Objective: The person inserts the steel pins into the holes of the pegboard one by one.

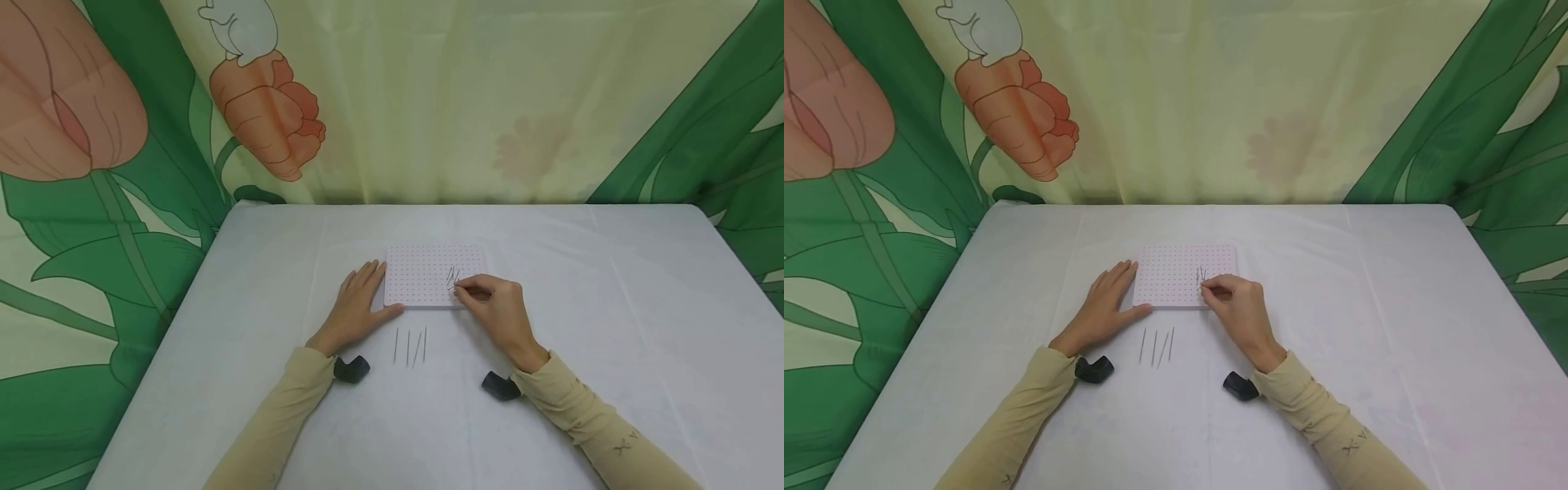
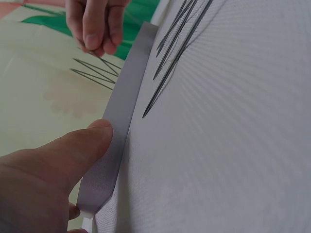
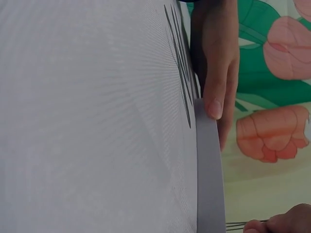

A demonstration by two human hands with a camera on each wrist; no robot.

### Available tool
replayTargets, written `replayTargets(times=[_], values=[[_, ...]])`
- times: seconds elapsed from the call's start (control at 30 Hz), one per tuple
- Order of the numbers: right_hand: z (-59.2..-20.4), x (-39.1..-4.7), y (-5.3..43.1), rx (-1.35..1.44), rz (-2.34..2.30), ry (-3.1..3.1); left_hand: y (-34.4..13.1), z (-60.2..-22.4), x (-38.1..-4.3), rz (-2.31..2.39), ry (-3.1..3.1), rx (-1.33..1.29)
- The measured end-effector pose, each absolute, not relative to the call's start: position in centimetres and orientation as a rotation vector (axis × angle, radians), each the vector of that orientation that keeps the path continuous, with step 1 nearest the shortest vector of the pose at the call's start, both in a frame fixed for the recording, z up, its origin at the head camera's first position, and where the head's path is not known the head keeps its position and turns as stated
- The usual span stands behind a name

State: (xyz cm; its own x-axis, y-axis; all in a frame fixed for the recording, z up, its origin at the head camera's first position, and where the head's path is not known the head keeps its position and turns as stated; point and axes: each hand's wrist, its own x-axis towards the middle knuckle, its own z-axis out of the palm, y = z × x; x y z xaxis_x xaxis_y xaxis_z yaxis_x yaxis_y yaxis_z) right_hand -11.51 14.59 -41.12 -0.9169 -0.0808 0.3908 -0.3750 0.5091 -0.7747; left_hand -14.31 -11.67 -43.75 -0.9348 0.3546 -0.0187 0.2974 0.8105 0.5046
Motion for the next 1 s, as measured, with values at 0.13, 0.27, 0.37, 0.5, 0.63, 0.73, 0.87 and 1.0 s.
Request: replayTargets(times=[0.13, 0.27, 0.37, 0.5, 0.63, 0.73, 0.87, 1.0], values=[[-41.08, -11.69, 14.46, 0.370, 1.362, -2.476, -11.72, -43.79, -14.34, 0.769, 2.890, 0.529], [-40.94, -11.82, 14.22, 0.365, 1.307, -2.503, -11.74, -43.88, -14.38, 0.760, 2.899, 0.532], [-40.73, -11.84, 14.04, 0.363, 1.245, -2.522, -11.75, -43.91, -14.41, 0.759, 2.896, 0.533], [-40.57, -11.93, 13.79, 0.365, 1.197, -2.536, -11.80, -43.91, -14.40, 0.757, 2.890, 0.532], [-40.42, -12.07, 13.65, 0.366, 1.188, -2.547, -11.78, -43.89, -14.41, 0.750, 2.892, 0.535], [-40.35, -12.16, 13.59, 0.359, 1.191, -2.551, -11.74, -43.86, -14.43, 0.763, 2.894, 0.548], [-40.45, -12.37, 13.60, 0.352, 1.196, -2.552, -11.73, -43.80, -14.43, 0.780, 2.894, 0.557], [-40.60, -12.48, 13.58, 0.347, 1.188, -2.554, -11.77, -43.80, -14.40, 0.772, 2.895, 0.549]])
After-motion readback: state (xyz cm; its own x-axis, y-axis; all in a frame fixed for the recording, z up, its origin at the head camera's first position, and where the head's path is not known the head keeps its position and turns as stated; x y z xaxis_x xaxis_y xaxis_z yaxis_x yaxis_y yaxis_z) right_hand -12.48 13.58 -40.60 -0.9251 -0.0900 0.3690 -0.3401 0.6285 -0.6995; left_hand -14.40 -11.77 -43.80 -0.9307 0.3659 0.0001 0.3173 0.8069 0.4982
